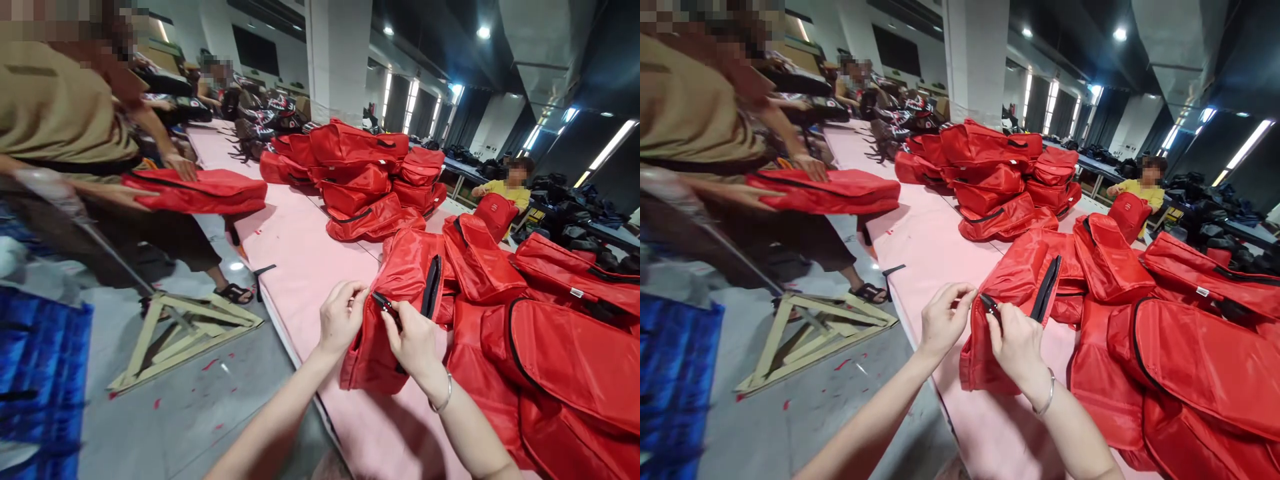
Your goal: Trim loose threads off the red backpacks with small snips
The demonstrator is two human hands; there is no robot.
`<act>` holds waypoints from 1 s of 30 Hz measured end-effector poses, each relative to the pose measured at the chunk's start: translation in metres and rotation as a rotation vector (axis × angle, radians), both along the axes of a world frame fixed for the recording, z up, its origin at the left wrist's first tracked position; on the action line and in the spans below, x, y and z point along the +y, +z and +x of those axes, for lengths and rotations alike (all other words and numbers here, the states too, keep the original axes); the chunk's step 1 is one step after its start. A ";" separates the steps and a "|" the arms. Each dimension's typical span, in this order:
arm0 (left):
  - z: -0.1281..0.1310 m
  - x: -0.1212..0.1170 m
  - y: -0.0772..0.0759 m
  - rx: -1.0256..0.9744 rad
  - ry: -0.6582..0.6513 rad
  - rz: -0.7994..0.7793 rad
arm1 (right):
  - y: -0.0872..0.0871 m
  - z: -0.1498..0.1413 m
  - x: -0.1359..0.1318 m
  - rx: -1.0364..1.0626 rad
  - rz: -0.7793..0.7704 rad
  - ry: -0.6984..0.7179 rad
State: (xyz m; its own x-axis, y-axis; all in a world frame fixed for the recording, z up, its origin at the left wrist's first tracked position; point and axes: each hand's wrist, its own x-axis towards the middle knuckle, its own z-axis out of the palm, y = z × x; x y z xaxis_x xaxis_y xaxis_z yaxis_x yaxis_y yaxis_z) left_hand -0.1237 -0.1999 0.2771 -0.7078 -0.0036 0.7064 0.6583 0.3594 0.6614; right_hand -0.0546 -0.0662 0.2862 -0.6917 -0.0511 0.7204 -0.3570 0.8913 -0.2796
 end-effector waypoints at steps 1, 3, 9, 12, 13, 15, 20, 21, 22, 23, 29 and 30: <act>0.000 0.000 -0.001 -0.028 -0.005 0.025 | 0.000 -0.001 -0.001 -0.008 -0.001 -0.009; 0.000 0.001 -0.002 -0.063 -0.006 0.055 | -0.001 0.000 -0.002 -0.017 -0.010 -0.009; 0.002 0.003 -0.001 0.011 0.033 0.016 | -0.002 0.000 -0.001 -0.056 -0.001 -0.008; 0.005 0.005 -0.002 0.118 0.070 -0.036 | -0.002 -0.002 -0.002 -0.059 -0.011 -0.024; 0.005 0.005 -0.003 0.142 0.078 -0.045 | -0.001 -0.002 -0.002 -0.061 -0.016 -0.019; 0.006 0.004 -0.004 0.155 0.094 -0.035 | 0.000 -0.002 0.000 -0.072 -0.073 0.025; -0.007 0.007 0.011 0.092 0.038 -0.064 | -0.006 -0.002 0.009 -0.008 -0.730 0.180; -0.011 0.012 0.016 0.087 0.038 -0.128 | -0.009 -0.002 0.011 0.027 -0.909 0.211; -0.014 0.019 0.022 0.082 0.048 -0.209 | -0.012 -0.003 0.012 0.062 -1.068 0.247; -0.017 0.028 0.028 0.078 0.057 -0.302 | -0.016 -0.004 0.013 0.091 -1.197 0.287; -0.010 0.074 0.035 0.225 0.008 -0.854 | -0.027 -0.003 0.013 0.278 -1.408 0.377; -0.008 0.075 0.032 0.268 0.012 -0.890 | -0.028 -0.002 0.013 0.295 -1.412 0.386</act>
